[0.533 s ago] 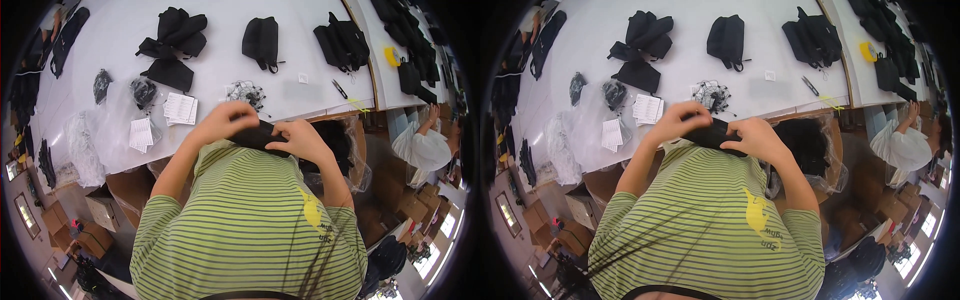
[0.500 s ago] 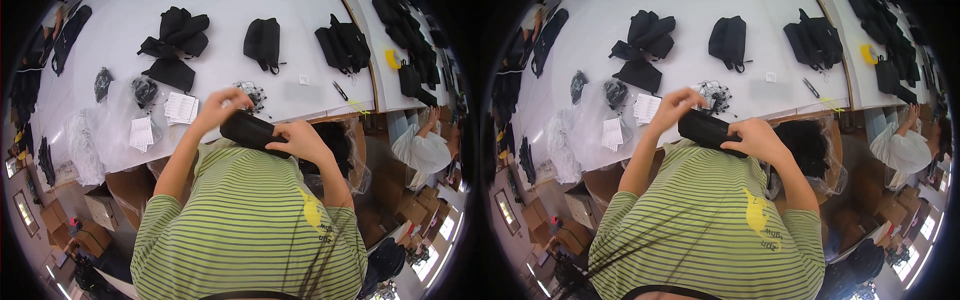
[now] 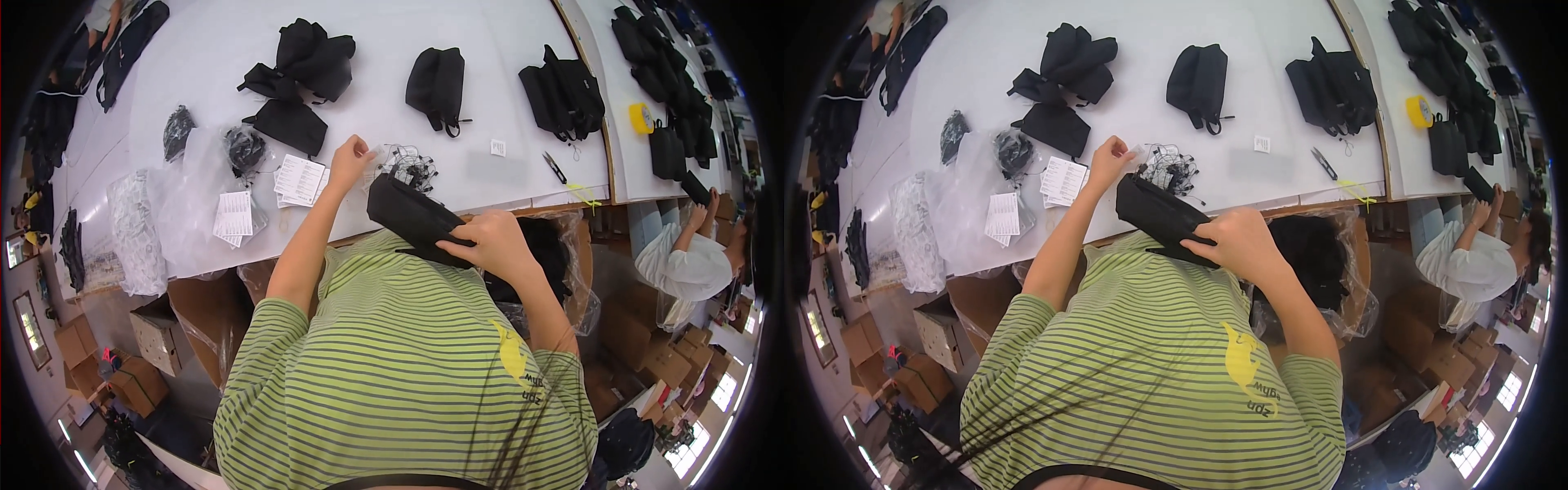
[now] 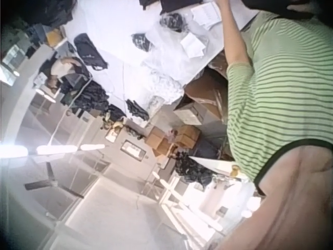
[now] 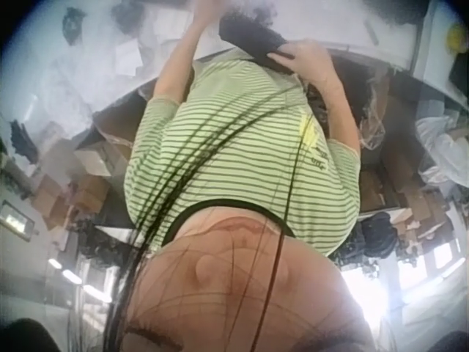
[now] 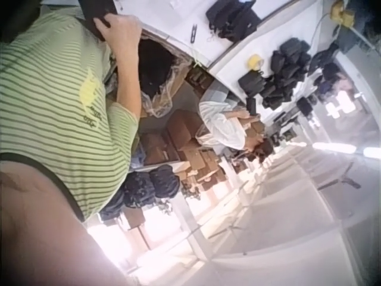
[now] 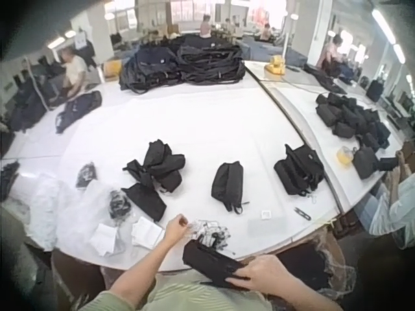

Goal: The person is sorting black pouches, packing them into a large box, and then attaching labels to individual pouches.

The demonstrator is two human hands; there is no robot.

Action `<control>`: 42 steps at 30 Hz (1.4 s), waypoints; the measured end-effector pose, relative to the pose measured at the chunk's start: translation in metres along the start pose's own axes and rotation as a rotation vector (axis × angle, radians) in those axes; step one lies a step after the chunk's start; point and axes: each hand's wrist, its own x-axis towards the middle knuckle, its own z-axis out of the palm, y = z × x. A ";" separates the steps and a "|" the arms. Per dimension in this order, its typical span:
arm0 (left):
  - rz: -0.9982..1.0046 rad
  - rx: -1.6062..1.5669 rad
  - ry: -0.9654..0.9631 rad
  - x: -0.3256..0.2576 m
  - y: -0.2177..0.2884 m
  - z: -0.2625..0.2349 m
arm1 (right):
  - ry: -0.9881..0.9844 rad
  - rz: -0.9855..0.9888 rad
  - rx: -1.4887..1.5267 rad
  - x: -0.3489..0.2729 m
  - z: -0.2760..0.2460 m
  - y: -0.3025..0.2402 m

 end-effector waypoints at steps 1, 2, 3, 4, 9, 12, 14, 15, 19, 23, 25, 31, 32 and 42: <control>0.002 0.003 0.000 -0.002 0.004 -0.009 | 0.003 0.000 0.001 0.001 0.000 0.001; 0.064 -0.027 0.101 -0.007 0.012 -0.021 | 0.033 -0.053 -0.053 0.004 -0.001 0.003; 0.126 -0.059 0.203 -0.014 0.023 -0.034 | 0.062 -0.106 -0.107 0.007 -0.002 0.005; 0.187 -0.096 0.292 -0.022 0.038 -0.048 | 0.069 -0.141 -0.161 0.010 -0.005 0.005; 0.626 -0.005 0.239 -0.107 0.165 -0.112 | 0.065 -0.281 -0.230 0.036 -0.010 0.002; 0.754 0.359 0.115 -0.125 0.185 -0.116 | 0.066 -0.366 -0.225 0.053 -0.013 -0.006; 0.736 0.397 0.123 -0.126 0.173 -0.119 | 0.068 -0.398 -0.221 0.060 -0.013 -0.010; 0.727 0.428 0.119 -0.125 0.170 -0.121 | 0.080 -0.414 -0.215 0.062 -0.013 -0.011; 0.511 -0.039 0.390 -0.130 0.156 -0.120 | 0.196 -0.437 -0.198 0.069 -0.011 -0.014; 0.142 -1.008 0.239 -0.132 0.105 -0.082 | 0.438 -0.378 -0.058 0.082 -0.012 -0.032; 0.092 -1.385 -0.063 -0.142 0.121 -0.065 | 0.493 -0.338 0.092 0.085 -0.006 -0.042; -0.136 -1.468 0.259 -0.137 0.163 -0.073 | 0.645 0.070 0.498 0.079 0.025 -0.054; -0.146 -1.459 0.278 -0.137 0.164 -0.074 | 0.636 0.256 0.757 0.076 0.028 -0.057; -0.083 -1.287 -0.103 -0.139 0.169 -0.077 | 0.390 0.120 1.118 0.085 0.022 -0.029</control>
